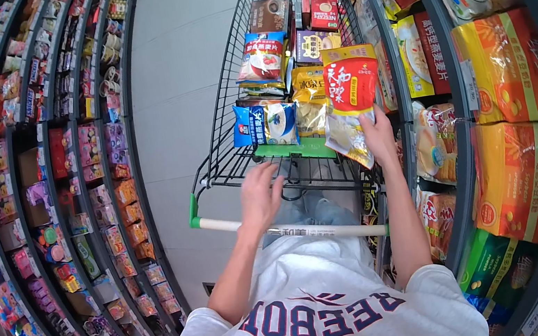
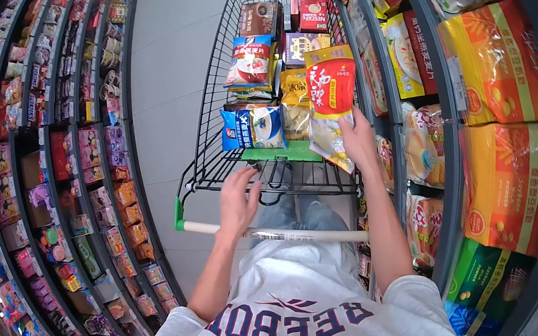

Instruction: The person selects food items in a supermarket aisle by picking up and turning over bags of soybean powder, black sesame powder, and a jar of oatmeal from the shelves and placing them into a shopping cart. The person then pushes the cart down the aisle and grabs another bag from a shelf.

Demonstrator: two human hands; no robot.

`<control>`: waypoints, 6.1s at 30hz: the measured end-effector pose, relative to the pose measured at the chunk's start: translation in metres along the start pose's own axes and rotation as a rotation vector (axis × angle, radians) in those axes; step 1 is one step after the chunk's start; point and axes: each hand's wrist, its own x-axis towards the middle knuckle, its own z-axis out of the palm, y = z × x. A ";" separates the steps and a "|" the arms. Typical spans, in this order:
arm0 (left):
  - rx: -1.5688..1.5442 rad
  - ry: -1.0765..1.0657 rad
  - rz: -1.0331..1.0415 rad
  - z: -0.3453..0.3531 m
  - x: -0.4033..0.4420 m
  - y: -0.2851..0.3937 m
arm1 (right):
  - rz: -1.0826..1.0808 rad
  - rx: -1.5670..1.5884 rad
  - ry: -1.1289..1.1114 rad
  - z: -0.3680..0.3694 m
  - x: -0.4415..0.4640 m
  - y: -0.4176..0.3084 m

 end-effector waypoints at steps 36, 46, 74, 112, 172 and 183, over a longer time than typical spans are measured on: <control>0.192 -0.203 -0.151 -0.001 0.030 -0.042 | 0.096 -0.962 -0.357 0.215 0.150 0.132; 0.202 -0.227 -0.154 -0.002 0.047 -0.044 | -0.061 -1.111 -0.370 0.211 0.158 0.139; 0.218 -0.232 -0.100 -0.022 0.074 -0.095 | -0.047 -0.449 -0.307 0.084 -0.001 -0.004; 0.395 -0.129 -0.096 -0.024 -0.030 -0.087 | -0.273 -0.547 -0.026 0.071 -0.207 0.039; 0.363 -0.199 -0.072 -0.038 -0.068 -0.095 | 0.044 -0.671 1.542 -0.287 -0.417 -0.233; 0.354 -0.183 -0.038 -0.039 -0.072 -0.098 | 0.047 -0.476 1.366 -0.311 -0.424 -0.237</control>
